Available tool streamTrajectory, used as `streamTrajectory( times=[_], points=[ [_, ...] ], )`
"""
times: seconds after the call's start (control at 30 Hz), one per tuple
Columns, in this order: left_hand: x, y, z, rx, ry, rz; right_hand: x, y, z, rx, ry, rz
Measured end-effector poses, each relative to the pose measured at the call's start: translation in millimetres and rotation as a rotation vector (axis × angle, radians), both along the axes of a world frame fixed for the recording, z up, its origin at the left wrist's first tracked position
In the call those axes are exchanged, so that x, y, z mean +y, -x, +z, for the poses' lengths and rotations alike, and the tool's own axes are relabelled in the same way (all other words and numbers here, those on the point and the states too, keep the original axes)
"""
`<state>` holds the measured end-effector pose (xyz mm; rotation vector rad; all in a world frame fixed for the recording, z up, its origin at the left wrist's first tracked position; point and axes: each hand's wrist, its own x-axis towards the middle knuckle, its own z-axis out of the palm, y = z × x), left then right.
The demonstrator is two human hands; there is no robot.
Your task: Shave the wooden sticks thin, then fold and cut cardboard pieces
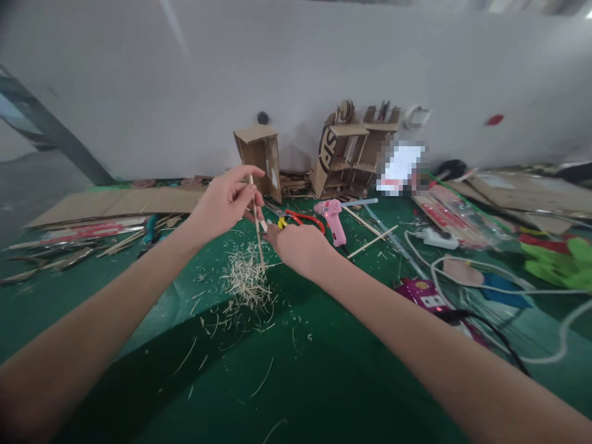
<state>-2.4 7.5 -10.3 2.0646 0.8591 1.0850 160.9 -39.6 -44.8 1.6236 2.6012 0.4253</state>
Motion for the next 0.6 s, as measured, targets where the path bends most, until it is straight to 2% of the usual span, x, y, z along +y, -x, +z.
streamTrajectory(
  times=[0.27,0.47,0.6],
  points=[
    [0.7,0.4,-0.1,-0.005,0.01,0.007,1.0,1.0,-7.2,0.072,-0.006,-0.017],
    [-1.7,-0.6,0.3,-0.008,0.006,0.018,-15.0,-6.7,-44.2,0.121,-0.048,0.17],
    [-6.7,-3.1,3.1,0.027,-0.014,0.014,-25.4,-8.3,-57.3,0.106,-0.069,0.116]
  ],
)
